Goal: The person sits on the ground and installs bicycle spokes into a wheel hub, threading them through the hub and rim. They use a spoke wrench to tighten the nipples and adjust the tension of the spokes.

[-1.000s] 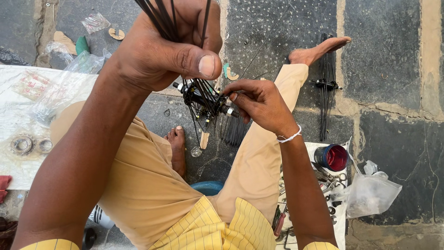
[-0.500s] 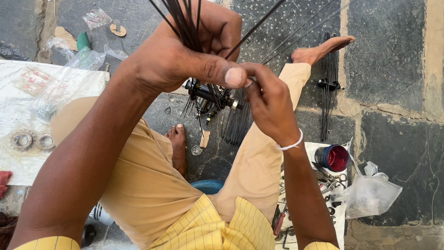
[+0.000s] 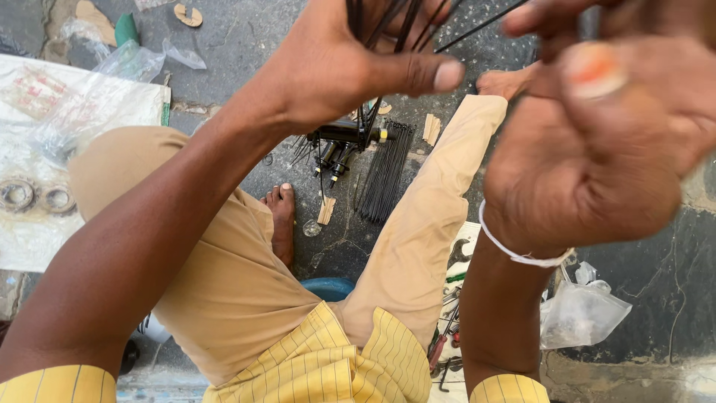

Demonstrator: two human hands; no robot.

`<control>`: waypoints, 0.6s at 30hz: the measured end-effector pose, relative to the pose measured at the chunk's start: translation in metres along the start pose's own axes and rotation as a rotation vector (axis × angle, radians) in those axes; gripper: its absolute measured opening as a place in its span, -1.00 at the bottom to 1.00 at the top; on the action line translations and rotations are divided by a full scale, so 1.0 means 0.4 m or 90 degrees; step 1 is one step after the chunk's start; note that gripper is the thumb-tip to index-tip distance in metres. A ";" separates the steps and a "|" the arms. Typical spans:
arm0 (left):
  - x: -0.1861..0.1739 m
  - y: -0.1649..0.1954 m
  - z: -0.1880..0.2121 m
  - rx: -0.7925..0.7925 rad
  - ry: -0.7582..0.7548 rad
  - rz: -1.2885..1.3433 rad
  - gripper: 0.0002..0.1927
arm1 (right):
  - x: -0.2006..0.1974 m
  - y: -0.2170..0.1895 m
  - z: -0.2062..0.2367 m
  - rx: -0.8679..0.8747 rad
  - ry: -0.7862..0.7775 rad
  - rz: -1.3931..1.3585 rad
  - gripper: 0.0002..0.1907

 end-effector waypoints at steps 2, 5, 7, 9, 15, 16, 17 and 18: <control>-0.021 -0.014 -0.008 0.021 0.019 0.035 -0.75 | -0.036 -0.015 0.039 -0.069 0.108 0.050 -0.77; -0.075 -0.072 -0.013 -0.023 0.076 0.034 -0.72 | -0.006 0.045 0.131 0.011 0.071 0.189 -0.88; -0.124 -0.129 0.000 -0.098 0.149 0.039 -0.67 | 0.055 0.143 0.227 0.175 -0.062 0.295 -0.89; -0.144 -0.151 0.005 -0.072 0.155 0.064 -0.66 | 0.125 0.253 0.321 0.256 -0.227 0.403 -0.74; -0.160 -0.215 -0.010 -0.022 0.148 0.019 -0.56 | 0.127 0.379 0.411 0.269 -0.264 0.522 -0.72; -0.163 -0.225 -0.013 -0.027 0.154 -0.028 -0.53 | 0.130 0.370 0.410 0.231 -0.280 0.535 -0.73; -0.163 -0.217 -0.015 0.014 0.161 -0.069 -0.50 | 0.134 0.358 0.410 0.195 -0.298 0.547 -0.73; -0.159 -0.209 -0.016 0.054 0.168 -0.110 -0.48 | 0.121 0.368 0.415 0.255 -0.284 0.529 -0.74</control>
Point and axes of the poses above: each hand's wrist, its own z-axis away from the middle knuckle, its own x-axis out of the palm, y = z × x, the point moved 9 cm from there along -z, towards the middle knuckle, and after that the axes turned 5 degrees about z, right-handed, at the moved point
